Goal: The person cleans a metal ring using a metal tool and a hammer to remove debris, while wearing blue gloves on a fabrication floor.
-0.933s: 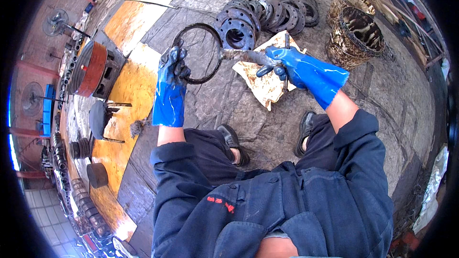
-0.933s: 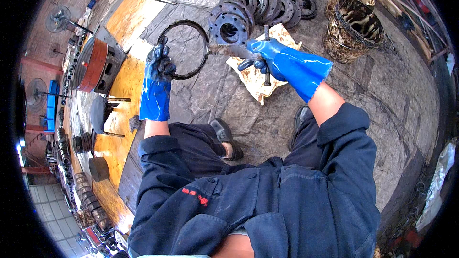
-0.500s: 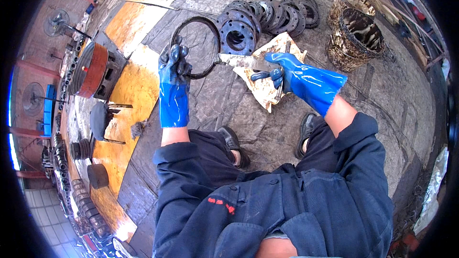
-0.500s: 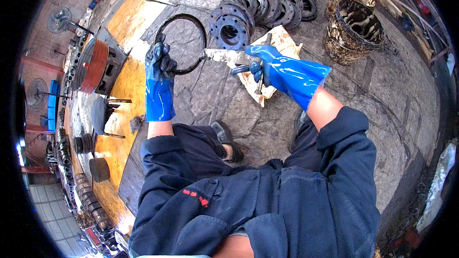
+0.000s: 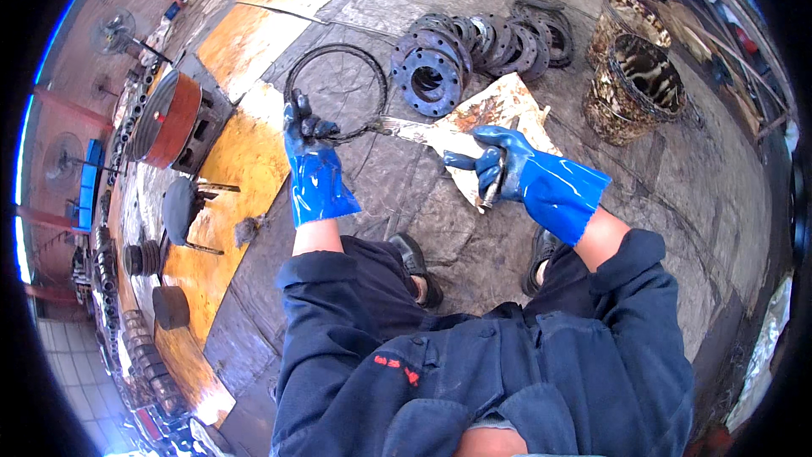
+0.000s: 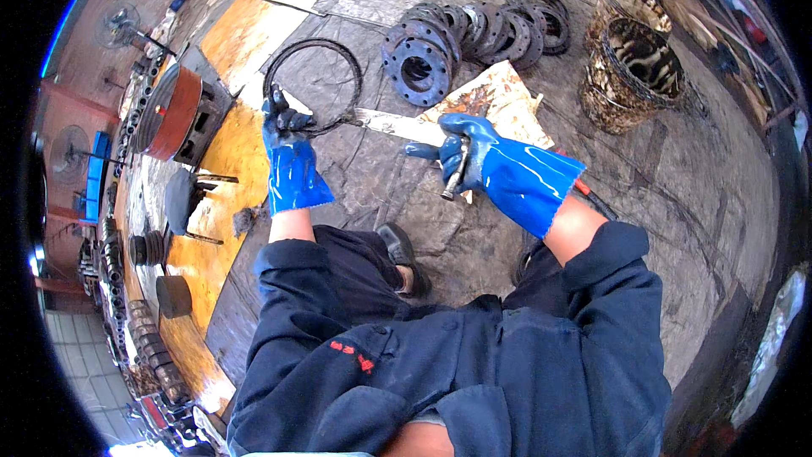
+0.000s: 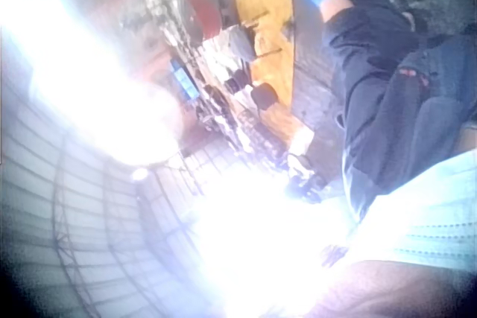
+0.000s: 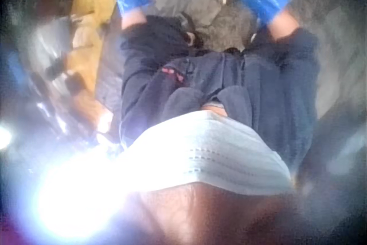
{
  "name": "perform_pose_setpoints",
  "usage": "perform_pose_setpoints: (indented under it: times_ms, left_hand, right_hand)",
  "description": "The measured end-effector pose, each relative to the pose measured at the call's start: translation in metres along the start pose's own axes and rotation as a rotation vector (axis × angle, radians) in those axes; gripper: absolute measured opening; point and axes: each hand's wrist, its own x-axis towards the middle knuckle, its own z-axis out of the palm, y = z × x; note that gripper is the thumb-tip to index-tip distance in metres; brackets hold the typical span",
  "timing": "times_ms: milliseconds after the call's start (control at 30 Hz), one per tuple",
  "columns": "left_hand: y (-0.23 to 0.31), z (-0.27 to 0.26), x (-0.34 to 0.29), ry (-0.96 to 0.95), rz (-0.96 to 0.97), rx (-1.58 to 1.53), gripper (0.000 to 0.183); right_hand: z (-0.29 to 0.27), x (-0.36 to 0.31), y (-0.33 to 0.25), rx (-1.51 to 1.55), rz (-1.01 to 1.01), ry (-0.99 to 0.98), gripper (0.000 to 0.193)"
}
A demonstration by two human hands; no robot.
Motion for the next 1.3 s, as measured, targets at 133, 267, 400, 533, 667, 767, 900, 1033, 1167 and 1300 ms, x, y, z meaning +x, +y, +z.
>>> perform_pose_setpoints:
  times_ms: [133,267,400,533,667,767,900,1033,1167,1300]
  left_hand:
    - [-0.01,0.026,-0.008,0.084,0.013,0.06,0.023]
    - [0.007,-0.001,0.003,0.024,0.069,0.126,0.029]
    - [-0.002,0.012,0.001,0.055,0.098,0.253,0.028]
    - [-0.01,0.016,-0.004,0.011,0.025,0.229,0.027]
    - [-0.016,0.014,-0.006,-0.107,-0.11,0.106,0.031]
    - [-0.025,0.02,-0.015,-0.151,-0.18,0.052,0.029]
    - [-0.031,0.017,-0.014,-0.188,-0.316,0.011,0.025]
    - [-0.037,0.018,-0.014,-0.184,-0.399,0.076,0.022]
    - [-0.038,0.037,-0.023,-0.145,-0.431,0.224,0.017]
    - [-0.055,0.05,-0.026,-0.093,-0.473,0.465,0.017]
  right_hand:
    - [-0.007,-0.004,-0.005,-0.006,0.001,-0.042,0.068]
    - [0.001,0.001,0.005,-0.01,0.005,-0.039,0.064]
    - [0.004,-0.003,0.012,-0.067,-0.159,-0.106,0.053]
    - [0.005,-0.005,-0.01,-0.132,-0.386,-0.11,0.045]
    - [0.007,-0.004,-0.021,-0.267,-0.651,0.061,0.034]
    - [0.004,-0.005,-0.031,-0.329,-0.767,0.092,0.032]
    - [0.002,-0.009,-0.041,-0.398,-0.772,0.064,0.029]
    - [0.0,-0.015,-0.042,-0.518,-0.801,0.038,0.028]
    - [0.002,-0.017,-0.04,-0.548,-0.785,0.059,0.031]
    - [0.003,-0.028,-0.043,-0.509,-0.709,0.092,0.038]
